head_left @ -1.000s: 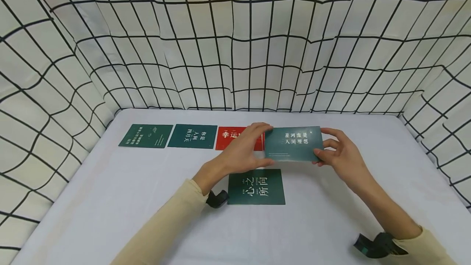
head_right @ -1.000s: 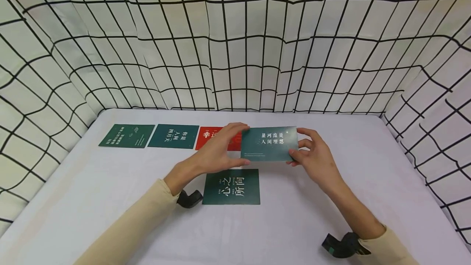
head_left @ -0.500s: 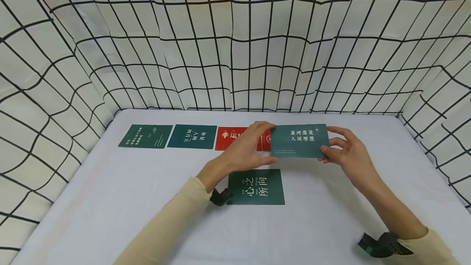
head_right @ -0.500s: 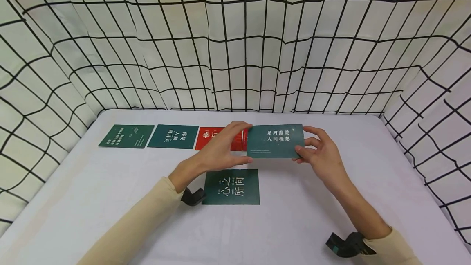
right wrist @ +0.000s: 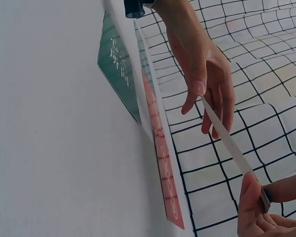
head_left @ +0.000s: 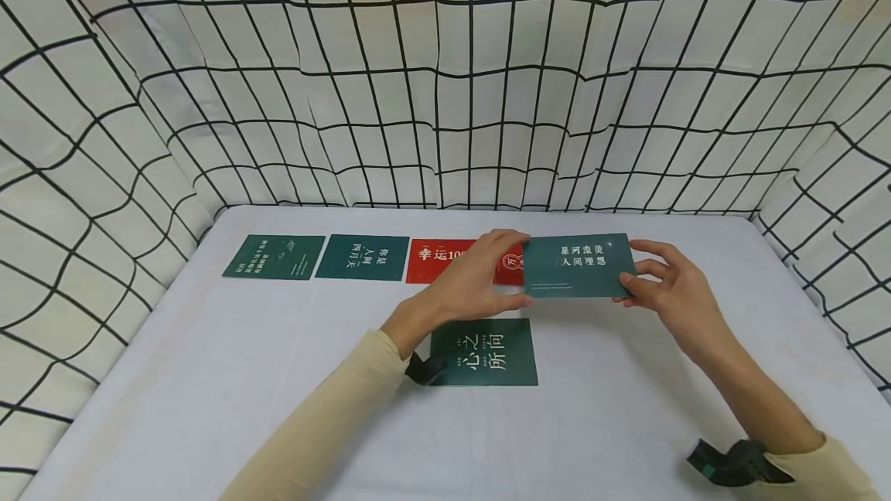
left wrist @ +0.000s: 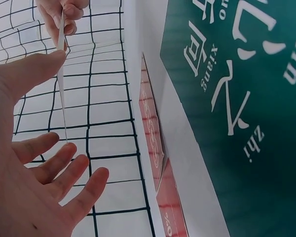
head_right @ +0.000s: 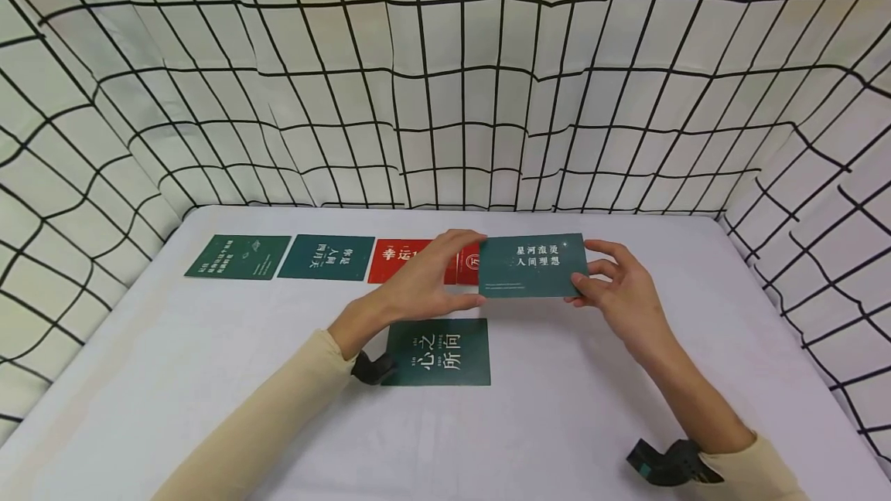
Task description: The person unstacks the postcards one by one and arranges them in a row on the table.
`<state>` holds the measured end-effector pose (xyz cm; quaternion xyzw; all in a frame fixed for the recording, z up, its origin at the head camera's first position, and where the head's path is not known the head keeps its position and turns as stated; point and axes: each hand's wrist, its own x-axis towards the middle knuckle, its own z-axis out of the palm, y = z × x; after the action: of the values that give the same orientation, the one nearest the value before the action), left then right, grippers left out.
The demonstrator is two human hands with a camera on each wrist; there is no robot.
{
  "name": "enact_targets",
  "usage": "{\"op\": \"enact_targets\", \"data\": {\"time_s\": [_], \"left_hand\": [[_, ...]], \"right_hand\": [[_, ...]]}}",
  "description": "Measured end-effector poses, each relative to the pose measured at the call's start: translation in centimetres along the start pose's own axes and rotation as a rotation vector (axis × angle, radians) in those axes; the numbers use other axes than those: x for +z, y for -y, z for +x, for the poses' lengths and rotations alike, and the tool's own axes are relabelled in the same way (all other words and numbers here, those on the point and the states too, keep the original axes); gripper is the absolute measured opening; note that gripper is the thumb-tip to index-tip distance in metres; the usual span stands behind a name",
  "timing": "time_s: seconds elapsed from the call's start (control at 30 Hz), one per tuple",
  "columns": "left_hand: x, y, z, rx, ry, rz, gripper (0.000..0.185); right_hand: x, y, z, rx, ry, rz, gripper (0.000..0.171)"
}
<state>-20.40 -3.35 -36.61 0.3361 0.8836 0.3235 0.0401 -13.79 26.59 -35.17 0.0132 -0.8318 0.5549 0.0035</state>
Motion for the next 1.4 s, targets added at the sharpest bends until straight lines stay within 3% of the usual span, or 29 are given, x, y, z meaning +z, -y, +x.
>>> {"op": "enact_targets", "data": {"time_s": [0.3,0.67,1.4], "left_hand": [[0.3,-0.2,1.0,-0.042,0.001,0.035,0.092],[1.0,-0.5,2.7,-0.067,0.029,0.049,0.094],[2.4,-0.4,5.2,-0.067,0.047,0.103,0.092]], "right_hand": [[-0.7,-0.9,-0.2,-0.015,-0.019,-0.099,0.06],[-1.8,-1.7,-0.6,0.035,-0.044,-0.196,0.057],[-2.8,-3.1,0.4,0.065,-0.083,-0.243,0.057]]}}
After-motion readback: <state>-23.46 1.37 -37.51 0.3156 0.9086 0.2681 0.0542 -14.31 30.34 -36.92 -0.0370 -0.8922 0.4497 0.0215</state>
